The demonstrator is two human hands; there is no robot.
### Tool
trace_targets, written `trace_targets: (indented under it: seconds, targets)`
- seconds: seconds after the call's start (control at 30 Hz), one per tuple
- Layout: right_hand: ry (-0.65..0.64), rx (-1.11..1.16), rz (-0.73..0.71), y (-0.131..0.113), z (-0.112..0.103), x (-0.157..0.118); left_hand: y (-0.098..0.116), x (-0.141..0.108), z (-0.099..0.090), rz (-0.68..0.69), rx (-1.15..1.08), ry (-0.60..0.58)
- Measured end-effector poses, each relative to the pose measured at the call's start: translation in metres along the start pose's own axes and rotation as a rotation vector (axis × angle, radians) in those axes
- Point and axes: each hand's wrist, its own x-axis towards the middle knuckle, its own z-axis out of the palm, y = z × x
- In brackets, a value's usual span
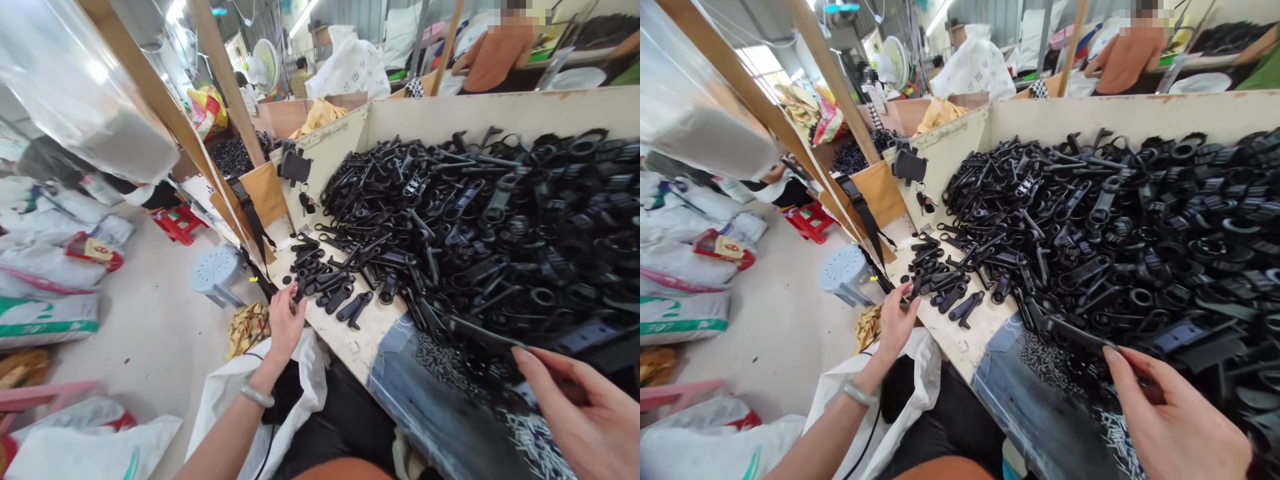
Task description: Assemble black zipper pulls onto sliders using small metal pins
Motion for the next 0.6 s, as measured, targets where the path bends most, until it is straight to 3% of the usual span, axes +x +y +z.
trace_targets:
  seconds: [0.17,0.4,0.6]
  targets:
    - [0.014,-0.135,0.067,-0.036,-0.006,0.001,-0.01,0.002,0.013,0.073,-0.015,-0.077]
    - [0.02,-0.11,-0.019,-0.018,-0.013,-0.018,-0.009,0.018,0.015,0.227,-0.014,-0.121]
    - [-0.043,-0.13,-0.217,-0.018,-0.015,-0.037,0.001,0.054,0.013,0.357,0.057,-0.184]
